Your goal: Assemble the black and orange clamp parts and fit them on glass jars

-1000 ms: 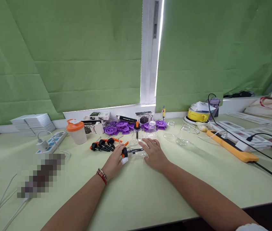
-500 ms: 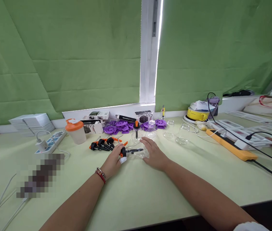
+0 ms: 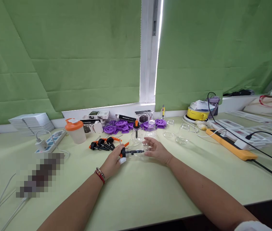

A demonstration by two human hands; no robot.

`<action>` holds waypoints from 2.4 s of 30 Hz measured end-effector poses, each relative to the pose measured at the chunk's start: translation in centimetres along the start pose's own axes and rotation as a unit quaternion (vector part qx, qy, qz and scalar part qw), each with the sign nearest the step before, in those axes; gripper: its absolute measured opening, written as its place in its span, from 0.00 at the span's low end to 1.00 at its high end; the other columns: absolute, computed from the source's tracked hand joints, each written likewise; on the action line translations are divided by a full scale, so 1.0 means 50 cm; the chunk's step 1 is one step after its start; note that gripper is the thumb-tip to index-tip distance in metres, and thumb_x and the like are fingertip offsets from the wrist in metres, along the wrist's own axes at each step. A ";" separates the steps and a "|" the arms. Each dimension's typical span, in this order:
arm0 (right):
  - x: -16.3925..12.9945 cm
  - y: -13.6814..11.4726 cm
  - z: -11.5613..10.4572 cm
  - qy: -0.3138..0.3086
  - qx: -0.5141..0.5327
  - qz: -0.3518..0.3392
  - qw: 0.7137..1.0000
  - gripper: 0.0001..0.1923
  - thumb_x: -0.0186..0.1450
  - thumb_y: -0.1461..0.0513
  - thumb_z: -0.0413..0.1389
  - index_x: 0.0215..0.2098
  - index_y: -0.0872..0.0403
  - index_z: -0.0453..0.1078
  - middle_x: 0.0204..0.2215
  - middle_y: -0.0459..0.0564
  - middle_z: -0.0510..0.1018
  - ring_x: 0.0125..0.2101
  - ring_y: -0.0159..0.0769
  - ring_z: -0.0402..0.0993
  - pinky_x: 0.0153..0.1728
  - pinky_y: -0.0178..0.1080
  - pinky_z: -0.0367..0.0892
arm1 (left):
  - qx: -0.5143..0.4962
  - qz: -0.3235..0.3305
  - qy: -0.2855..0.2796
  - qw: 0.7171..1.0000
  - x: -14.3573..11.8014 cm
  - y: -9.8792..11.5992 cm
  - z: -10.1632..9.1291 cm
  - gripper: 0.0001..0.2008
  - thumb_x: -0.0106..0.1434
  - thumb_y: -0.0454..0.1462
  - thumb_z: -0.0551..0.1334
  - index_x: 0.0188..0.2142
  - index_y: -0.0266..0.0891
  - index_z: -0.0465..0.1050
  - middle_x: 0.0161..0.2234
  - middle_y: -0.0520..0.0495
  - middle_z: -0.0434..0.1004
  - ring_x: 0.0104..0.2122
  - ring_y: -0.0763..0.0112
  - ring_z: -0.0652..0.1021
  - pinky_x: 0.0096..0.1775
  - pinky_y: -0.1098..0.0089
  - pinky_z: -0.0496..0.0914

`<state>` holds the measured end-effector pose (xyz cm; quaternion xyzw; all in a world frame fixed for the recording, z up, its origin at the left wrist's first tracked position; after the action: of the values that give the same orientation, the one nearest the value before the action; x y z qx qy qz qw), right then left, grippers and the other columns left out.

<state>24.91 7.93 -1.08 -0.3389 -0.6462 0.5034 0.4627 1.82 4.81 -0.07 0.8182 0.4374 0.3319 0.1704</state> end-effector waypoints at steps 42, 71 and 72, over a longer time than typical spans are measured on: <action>-0.005 0.011 0.018 -0.045 -0.004 0.050 0.998 0.34 0.57 0.45 0.54 0.58 0.50 0.60 0.44 0.51 0.69 0.41 0.37 0.65 0.45 0.42 0.61 | 0.011 -0.002 0.033 0.999 0.004 -0.012 -0.004 0.25 0.60 0.38 0.57 0.57 0.39 0.60 0.59 0.40 0.60 0.59 0.58 0.60 0.60 0.54 0.54; 0.001 0.031 0.012 -0.036 0.024 0.069 0.997 0.32 0.60 0.46 0.53 0.57 0.51 0.56 0.28 0.46 0.70 0.23 0.30 0.64 0.27 0.35 0.62 | 0.000 0.008 0.034 0.999 0.001 -0.014 -0.004 0.26 0.60 0.39 0.57 0.58 0.42 0.60 0.60 0.42 0.59 0.60 0.58 0.59 0.60 0.54 0.54; 0.002 0.034 0.012 -0.034 0.020 0.069 0.997 0.31 0.60 0.45 0.51 0.56 0.52 0.57 0.25 0.45 0.70 0.23 0.30 0.64 0.27 0.35 0.61 | -0.001 0.007 0.033 0.999 0.001 -0.015 -0.004 0.26 0.60 0.39 0.57 0.58 0.41 0.60 0.60 0.42 0.59 0.60 0.58 0.59 0.60 0.54 0.54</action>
<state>24.25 8.27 -2.73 -0.3567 -0.6264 0.5578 0.4113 1.28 5.26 -0.34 0.8097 0.4371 0.3598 0.1543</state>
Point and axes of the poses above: each hand's wrist, its own x-axis towards the middle knuckle, its own z-axis out of the palm, y = z × x, the point moved 5 cm from there along x, towards the middle knuckle
